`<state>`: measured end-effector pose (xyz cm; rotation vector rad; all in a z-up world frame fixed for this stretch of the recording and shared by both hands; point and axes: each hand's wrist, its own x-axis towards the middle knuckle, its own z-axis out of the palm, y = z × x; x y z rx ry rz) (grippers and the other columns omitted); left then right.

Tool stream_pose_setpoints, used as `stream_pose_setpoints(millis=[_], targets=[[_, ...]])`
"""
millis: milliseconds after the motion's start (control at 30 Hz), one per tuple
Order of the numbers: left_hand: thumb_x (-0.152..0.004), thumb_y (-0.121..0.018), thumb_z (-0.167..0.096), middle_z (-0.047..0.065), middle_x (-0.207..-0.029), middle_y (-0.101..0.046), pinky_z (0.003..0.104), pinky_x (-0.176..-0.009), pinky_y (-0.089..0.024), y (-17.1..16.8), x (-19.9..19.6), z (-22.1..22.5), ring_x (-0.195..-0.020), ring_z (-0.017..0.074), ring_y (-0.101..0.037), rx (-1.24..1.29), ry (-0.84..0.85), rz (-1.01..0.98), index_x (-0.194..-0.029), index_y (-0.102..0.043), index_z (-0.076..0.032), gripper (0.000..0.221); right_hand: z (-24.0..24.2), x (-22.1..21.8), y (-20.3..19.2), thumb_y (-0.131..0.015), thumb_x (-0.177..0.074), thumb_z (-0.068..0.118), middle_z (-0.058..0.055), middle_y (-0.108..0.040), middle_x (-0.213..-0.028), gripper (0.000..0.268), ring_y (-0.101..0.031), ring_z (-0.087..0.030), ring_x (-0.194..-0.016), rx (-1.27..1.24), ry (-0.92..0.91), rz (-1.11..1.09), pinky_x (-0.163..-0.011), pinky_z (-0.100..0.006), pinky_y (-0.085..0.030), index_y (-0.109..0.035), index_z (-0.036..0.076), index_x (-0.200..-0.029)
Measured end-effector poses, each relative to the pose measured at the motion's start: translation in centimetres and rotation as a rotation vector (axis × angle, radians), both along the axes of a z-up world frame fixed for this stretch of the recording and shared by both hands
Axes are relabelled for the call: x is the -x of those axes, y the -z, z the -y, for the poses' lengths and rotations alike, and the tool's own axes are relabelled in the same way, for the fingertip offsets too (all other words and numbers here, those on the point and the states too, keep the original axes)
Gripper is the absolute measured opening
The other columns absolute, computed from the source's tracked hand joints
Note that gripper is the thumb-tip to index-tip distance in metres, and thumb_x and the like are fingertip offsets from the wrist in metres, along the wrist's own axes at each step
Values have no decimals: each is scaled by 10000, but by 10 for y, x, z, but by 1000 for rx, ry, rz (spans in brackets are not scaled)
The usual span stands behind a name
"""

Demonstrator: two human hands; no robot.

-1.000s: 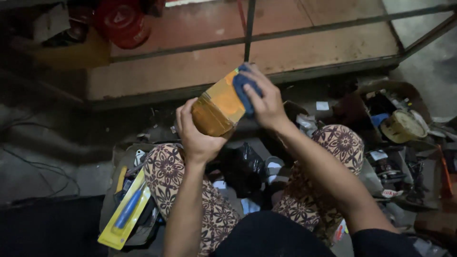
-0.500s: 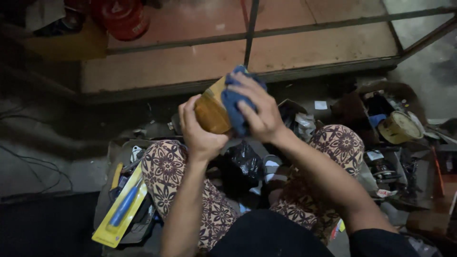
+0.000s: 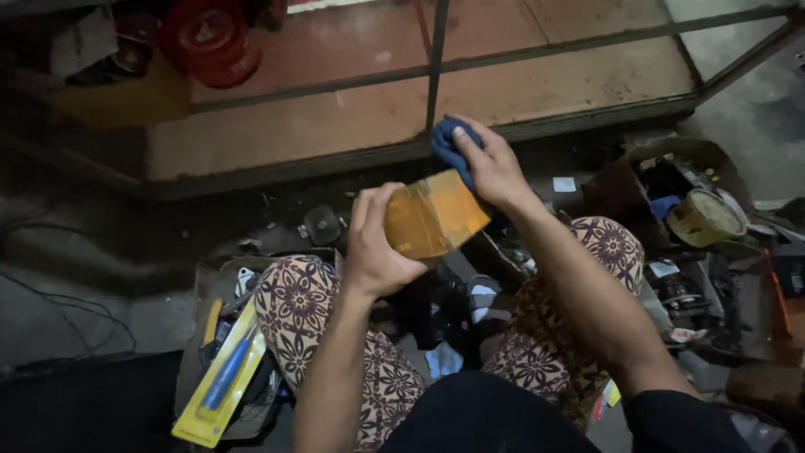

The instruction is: Wiping down product boxes with a cloth and placing them on a storage shelf.

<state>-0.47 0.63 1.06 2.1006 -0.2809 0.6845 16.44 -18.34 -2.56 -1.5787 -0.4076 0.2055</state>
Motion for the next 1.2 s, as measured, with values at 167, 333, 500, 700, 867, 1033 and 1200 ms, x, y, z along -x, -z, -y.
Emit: stream_pose_setpoints(millis=[167, 333, 500, 700, 867, 1033, 1200], targets=[[-572, -981, -275, 157, -1222, -567, 455, -987, -516, -1, -5, -5, -1138, 370, -592, 10, -190, -23, -1367, -499, -55, 955, -21, 46, -38, -544, -1062, 247, -114, -703, -1321, 417, -636, -165, -1207, 181, 27, 162, -1073, -306, -487, -598, 6, -1398], [-560, -908, -176, 152, -1220, -582, 486, -1005, -483, 15, -9, -8, -1149, 395, -556, -61, -339, -73, -1364, -514, -58, 903, -27, 81, -52, -545, -1085, 182, -209, -576, -1519, 388, -509, -307, -1473, 96, -139, 484, -1241, -417, -360, -571, -14, -1418], [-546, -883, -203, 164, -1227, -572, 492, -1014, -476, 1, -7, 0, -1158, 409, -537, -112, -267, -47, -1357, -525, -65, 897, -23, 73, -53, -560, -1056, 178, -223, -523, -1551, 380, -472, -331, -1497, 145, -185, 620, -1248, -424, -347, -600, -13, -1382], [-603, -932, -251, 169, -1263, -576, 496, -1009, -475, 11, -11, 8, -1153, 400, -543, -143, -177, 71, -1379, -507, -56, 905, -19, 59, -44, -568, -1062, 192, -140, -726, -1251, 341, -668, -162, -1140, 49, -50, 150, -1030, -313, -526, -629, 7, -1342], [-550, -899, -221, 161, -1257, -579, 486, -1036, -489, 4, -7, 6, -1166, 397, -555, -142, -228, 71, -1372, -523, -76, 916, -19, 42, -36, -608, -1053, 183, -110, -744, -1209, 329, -676, -138, -1112, 90, 48, 267, -1006, -297, -531, -646, -8, -1318], [-590, -958, -284, 161, -1271, -577, 486, -1030, -487, 1, -5, 7, -1157, 391, -550, -179, -206, 93, -1375, -515, -75, 925, -19, 35, -18, -614, -1042, 201, -89, -757, -1171, 312, -697, -136, -1066, 97, 176, 133, -966, -293, -553, -658, 16, -1288], [-569, -949, -294, 171, -1243, -566, 488, -1019, -485, 4, -7, -2, -1161, 394, -547, -135, -224, 93, -1371, -507, -60, 945, -21, 79, -66, -630, -1005, 244, -255, -552, -1444, 483, -470, -389, -1420, 83, -156, 732, -1207, -455, -343, -540, -21, -1398]])
